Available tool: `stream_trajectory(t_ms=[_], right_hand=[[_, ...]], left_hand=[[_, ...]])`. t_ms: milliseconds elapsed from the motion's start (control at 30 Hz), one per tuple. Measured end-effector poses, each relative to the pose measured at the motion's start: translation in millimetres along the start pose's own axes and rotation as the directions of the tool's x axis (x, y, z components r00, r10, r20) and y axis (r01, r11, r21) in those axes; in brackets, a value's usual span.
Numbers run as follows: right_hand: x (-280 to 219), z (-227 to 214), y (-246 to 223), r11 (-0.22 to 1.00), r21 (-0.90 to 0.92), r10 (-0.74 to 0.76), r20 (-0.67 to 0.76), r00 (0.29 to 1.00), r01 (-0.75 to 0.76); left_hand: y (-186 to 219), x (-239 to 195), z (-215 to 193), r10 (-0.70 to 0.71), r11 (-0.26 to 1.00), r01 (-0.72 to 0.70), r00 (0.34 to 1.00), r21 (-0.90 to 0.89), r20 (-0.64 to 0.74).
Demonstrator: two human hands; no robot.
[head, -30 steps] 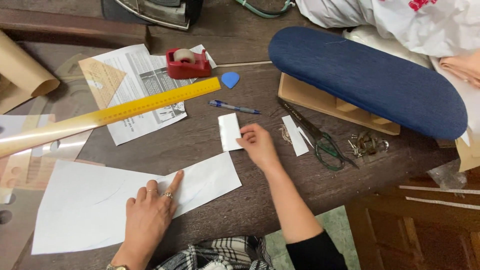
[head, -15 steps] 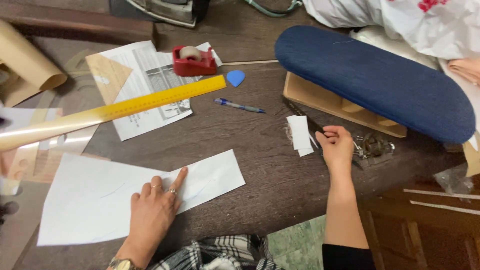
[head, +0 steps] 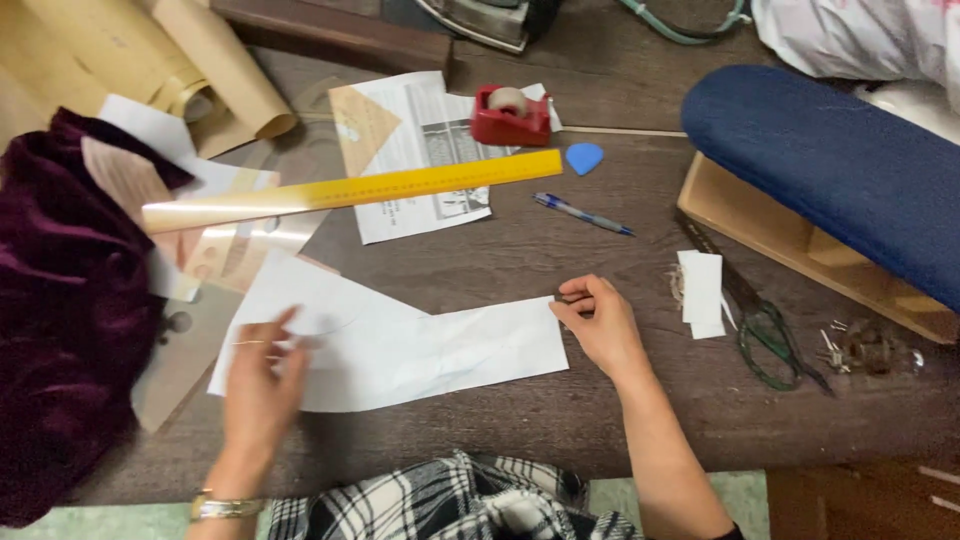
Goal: The person measures and cuts a piece of white paper using a ruler and scissors. They then fold the paper, apply tape to secure the fold, and cut along a curved line to shape the paper.
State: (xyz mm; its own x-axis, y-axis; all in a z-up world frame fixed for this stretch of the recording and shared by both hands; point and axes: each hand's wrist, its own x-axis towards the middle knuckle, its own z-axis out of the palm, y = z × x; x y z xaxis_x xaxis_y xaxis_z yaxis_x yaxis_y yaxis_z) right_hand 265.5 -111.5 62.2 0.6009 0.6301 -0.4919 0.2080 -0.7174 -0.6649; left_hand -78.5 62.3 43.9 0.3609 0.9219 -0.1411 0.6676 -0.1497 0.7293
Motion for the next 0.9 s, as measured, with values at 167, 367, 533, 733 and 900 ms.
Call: stream_trajectory(t_ms=[167,367,533,733,900], right_hand=[[-5,3,-6,0.999,0.038,0.038,0.032,0.999,-0.039],[-11,2,-5,0.985,0.171,0.02,0.022,1.0,-0.024],[-6,0,15,0.96,0.276,-0.036,-0.028,0.999,0.042],[4,-9,42,0.956,0.288,-0.074,0.031,0.997,0.061],[-16,-26,17,0.987,0.154,-0.056,0.146,0.988,0.033]], left_hand=[[-47,6,-42,-0.119,0.952,0.161,0.978,0.258,-0.173],[-85,11,-38,-0.218,0.954,0.237,0.969,0.184,-0.119],[-57,9,-35,-0.231,0.969,0.239,0.968,0.067,-0.101],[-60,13,-29,-0.331,0.94,0.325,0.942,-0.105,-0.045],[-31,13,-34,-0.321,0.939,0.335,0.935,-0.082,0.148]])
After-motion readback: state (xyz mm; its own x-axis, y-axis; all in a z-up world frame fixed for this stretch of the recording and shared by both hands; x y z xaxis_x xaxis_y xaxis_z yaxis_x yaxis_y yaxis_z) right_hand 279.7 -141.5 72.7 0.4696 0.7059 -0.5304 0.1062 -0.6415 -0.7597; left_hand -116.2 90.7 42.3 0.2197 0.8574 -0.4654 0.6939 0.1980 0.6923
